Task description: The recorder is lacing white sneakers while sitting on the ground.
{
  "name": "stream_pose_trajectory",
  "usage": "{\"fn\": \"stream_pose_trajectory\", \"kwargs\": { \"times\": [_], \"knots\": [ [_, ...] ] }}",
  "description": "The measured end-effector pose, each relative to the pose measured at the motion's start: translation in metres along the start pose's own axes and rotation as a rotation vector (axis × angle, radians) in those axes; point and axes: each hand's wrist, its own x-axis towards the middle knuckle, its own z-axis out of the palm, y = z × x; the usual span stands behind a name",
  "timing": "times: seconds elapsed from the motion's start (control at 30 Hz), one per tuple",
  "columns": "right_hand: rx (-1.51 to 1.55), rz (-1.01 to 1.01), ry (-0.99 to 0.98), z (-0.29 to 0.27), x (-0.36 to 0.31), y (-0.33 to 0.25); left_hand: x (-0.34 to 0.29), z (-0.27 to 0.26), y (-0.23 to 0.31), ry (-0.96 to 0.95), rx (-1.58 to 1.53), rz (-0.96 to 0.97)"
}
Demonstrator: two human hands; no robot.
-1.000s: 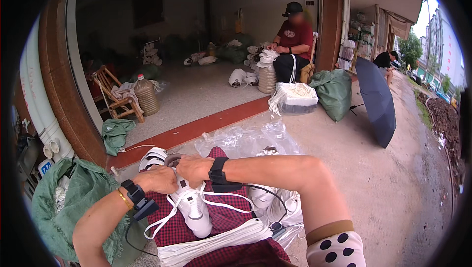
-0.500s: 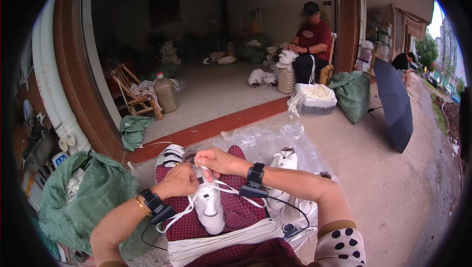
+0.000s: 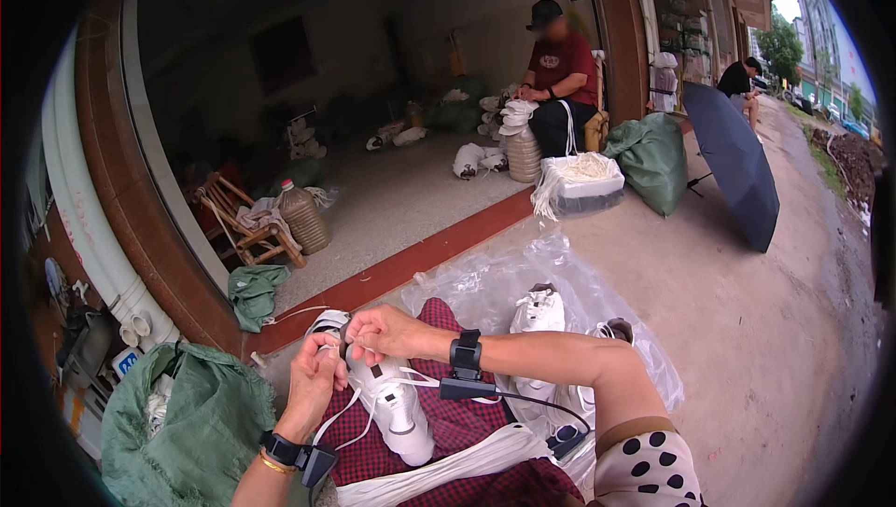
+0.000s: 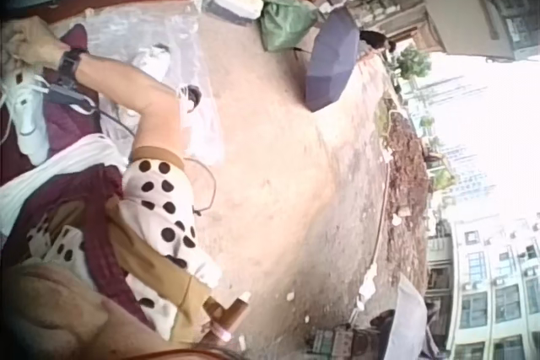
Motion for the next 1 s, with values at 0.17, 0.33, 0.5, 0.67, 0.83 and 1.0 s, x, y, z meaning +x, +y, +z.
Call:
{"fn": "stream_pose_trajectory", "kwargs": {
  "times": [0.17,0.33,0.5,0.67,0.83,1.0],
  "knots": [
    [0.162,-0.213,0.062,0.005,0.005,-0.077,-0.012,-0.002,-0.011,0.041,-0.117,-0.049],
    [-0.026,-0.089,-0.037,-0.007,-0.004,-0.074,-0.021,-0.007,-0.023,0.113,-0.195,-0.077],
    [0.110,-0.053,-0.063,0.003,-0.019,-0.071,-0.031,-0.004,-0.027,0.095,-0.235,-0.115],
    [-0.354,-0.083,-0.108,0.002,-0.014,-0.044,-0.056,-0.004,-0.012,0.056,-0.172,-0.046],
    [-0.865,-0.157,-0.018,-0.005,-0.019,-0.044,-0.071,-0.008,-0.001,0.053,-0.169,-0.096],
    [-1.056,-0.180,-0.135,-0.001,-0.013,-0.034,-0.081,-0.013,-0.001,0.046,-0.180,-0.121]
  ]
}}
